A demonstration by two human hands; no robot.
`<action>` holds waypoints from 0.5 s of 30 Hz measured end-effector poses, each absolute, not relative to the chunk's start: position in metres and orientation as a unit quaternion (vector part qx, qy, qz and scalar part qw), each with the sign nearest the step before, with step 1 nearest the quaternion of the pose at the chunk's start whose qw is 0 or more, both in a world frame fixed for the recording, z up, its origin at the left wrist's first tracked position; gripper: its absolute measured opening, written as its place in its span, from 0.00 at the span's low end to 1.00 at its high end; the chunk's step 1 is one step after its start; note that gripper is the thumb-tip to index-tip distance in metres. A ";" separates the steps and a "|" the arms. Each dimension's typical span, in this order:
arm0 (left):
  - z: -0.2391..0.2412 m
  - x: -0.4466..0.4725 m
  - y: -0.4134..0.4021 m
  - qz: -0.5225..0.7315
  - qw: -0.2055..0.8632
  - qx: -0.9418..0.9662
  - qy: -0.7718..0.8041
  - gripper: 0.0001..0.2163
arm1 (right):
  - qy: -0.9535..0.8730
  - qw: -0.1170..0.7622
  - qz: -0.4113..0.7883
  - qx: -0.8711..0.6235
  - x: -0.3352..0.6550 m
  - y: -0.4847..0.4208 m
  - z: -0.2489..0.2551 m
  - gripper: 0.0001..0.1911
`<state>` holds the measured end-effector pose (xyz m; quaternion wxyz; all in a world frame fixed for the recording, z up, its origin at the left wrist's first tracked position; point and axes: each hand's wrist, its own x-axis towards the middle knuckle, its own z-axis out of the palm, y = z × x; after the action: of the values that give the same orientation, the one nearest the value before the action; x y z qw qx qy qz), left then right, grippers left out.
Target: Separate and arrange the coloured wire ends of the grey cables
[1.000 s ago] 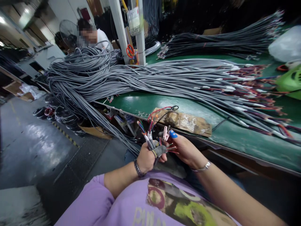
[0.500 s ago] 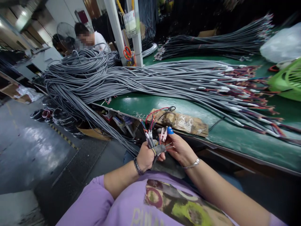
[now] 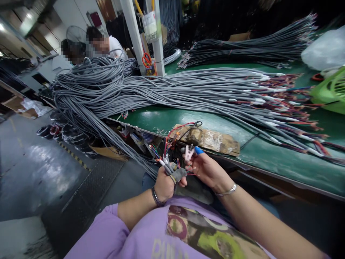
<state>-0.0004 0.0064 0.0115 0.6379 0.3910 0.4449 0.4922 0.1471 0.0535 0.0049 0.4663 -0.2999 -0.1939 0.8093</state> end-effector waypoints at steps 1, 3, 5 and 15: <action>0.011 0.000 0.006 0.502 0.631 0.388 0.447 0.20 | -0.197 0.469 0.806 -0.302 0.147 0.054 0.005 0.14; 0.011 0.002 0.007 0.522 0.614 0.384 0.451 0.19 | -0.199 0.474 0.801 -0.305 0.147 0.054 0.004 0.13; 0.012 0.003 0.009 0.537 0.602 0.380 0.453 0.18 | -0.190 0.476 0.801 -0.308 0.147 0.055 0.002 0.14; 0.010 0.013 0.016 0.530 0.594 0.363 0.484 0.20 | -0.281 0.488 0.765 -0.313 0.140 0.057 -0.006 0.22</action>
<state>0.0129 0.0162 0.0096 0.5941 0.3628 0.4842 0.5300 0.1403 0.0567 -0.0060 0.4884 -0.3133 -0.2809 0.7645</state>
